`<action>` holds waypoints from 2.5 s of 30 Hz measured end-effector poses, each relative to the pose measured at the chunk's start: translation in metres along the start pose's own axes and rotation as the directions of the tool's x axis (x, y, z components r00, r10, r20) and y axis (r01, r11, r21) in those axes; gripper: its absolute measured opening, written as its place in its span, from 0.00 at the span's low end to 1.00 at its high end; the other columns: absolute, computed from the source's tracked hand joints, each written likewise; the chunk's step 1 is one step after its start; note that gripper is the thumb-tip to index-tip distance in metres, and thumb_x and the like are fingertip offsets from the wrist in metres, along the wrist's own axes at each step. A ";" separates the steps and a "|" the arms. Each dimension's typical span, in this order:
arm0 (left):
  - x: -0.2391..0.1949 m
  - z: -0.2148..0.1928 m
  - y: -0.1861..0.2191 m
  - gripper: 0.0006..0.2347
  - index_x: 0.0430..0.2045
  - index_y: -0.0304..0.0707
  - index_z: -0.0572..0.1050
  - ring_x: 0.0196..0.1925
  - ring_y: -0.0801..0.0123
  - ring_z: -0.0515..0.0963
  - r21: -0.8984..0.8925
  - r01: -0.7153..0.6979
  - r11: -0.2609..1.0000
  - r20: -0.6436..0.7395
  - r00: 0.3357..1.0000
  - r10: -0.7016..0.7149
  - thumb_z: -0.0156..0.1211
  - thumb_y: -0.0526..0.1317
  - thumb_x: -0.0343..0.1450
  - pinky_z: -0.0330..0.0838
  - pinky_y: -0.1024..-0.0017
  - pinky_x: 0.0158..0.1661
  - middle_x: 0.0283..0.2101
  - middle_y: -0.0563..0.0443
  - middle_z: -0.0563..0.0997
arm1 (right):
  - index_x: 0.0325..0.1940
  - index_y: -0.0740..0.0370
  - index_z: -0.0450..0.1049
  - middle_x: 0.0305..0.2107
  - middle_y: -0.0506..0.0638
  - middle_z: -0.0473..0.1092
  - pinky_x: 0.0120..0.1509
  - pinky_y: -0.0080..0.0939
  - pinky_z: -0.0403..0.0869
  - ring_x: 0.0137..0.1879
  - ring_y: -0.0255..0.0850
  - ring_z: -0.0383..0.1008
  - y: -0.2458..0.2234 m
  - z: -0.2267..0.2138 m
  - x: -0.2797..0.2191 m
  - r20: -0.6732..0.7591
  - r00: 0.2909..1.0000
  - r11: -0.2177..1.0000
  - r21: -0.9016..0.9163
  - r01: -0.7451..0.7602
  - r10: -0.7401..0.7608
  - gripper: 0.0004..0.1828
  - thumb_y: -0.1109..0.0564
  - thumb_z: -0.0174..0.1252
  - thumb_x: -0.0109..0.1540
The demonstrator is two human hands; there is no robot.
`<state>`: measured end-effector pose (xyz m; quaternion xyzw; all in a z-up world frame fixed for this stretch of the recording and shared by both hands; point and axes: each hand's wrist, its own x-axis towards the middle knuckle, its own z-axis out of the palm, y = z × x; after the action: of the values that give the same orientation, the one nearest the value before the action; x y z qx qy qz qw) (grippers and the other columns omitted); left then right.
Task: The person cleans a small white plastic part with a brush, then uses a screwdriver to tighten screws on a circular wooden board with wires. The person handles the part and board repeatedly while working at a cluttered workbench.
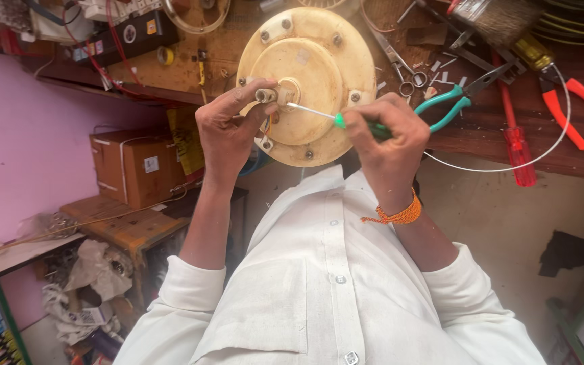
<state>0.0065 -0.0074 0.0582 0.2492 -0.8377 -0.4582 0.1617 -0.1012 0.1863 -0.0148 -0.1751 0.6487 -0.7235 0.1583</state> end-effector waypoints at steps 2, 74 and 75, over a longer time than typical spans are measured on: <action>-0.001 0.000 0.001 0.14 0.50 0.41 0.81 0.39 0.79 0.85 0.013 -0.001 1.000 0.001 1.000 0.001 0.69 0.28 0.72 0.80 0.82 0.30 0.44 0.51 0.86 | 0.37 0.66 0.80 0.28 0.46 0.69 0.38 0.32 0.64 0.34 0.30 0.66 0.001 0.000 0.000 -0.008 1.000 1.000 0.003 0.001 -0.001 0.06 0.60 0.68 0.66; -0.020 0.003 -0.034 0.13 0.50 0.39 0.76 0.37 0.83 0.79 -0.602 0.150 0.784 0.080 0.989 -0.128 0.68 0.37 0.72 0.73 0.81 0.35 0.36 0.54 0.85 | 0.51 0.56 0.80 0.43 0.50 0.71 0.42 0.36 0.77 0.41 0.34 0.78 -0.027 0.062 -0.003 0.313 0.874 0.736 -0.473 0.484 -0.373 0.17 0.71 0.65 0.61; -0.022 0.006 -0.036 0.12 0.49 0.39 0.76 0.35 0.83 0.78 -0.629 0.173 0.758 0.092 0.985 -0.149 0.68 0.37 0.72 0.72 0.81 0.34 0.36 0.55 0.84 | 0.49 0.56 0.80 0.44 0.51 0.70 0.41 0.36 0.77 0.40 0.34 0.79 -0.026 0.062 -0.003 0.293 0.885 0.734 -0.496 0.464 -0.361 0.16 0.72 0.66 0.61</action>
<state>0.0310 -0.0072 0.0237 0.2427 -0.6124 -0.7303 0.1809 -0.0699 0.1354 0.0168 -0.4167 0.7571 -0.5031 -0.0072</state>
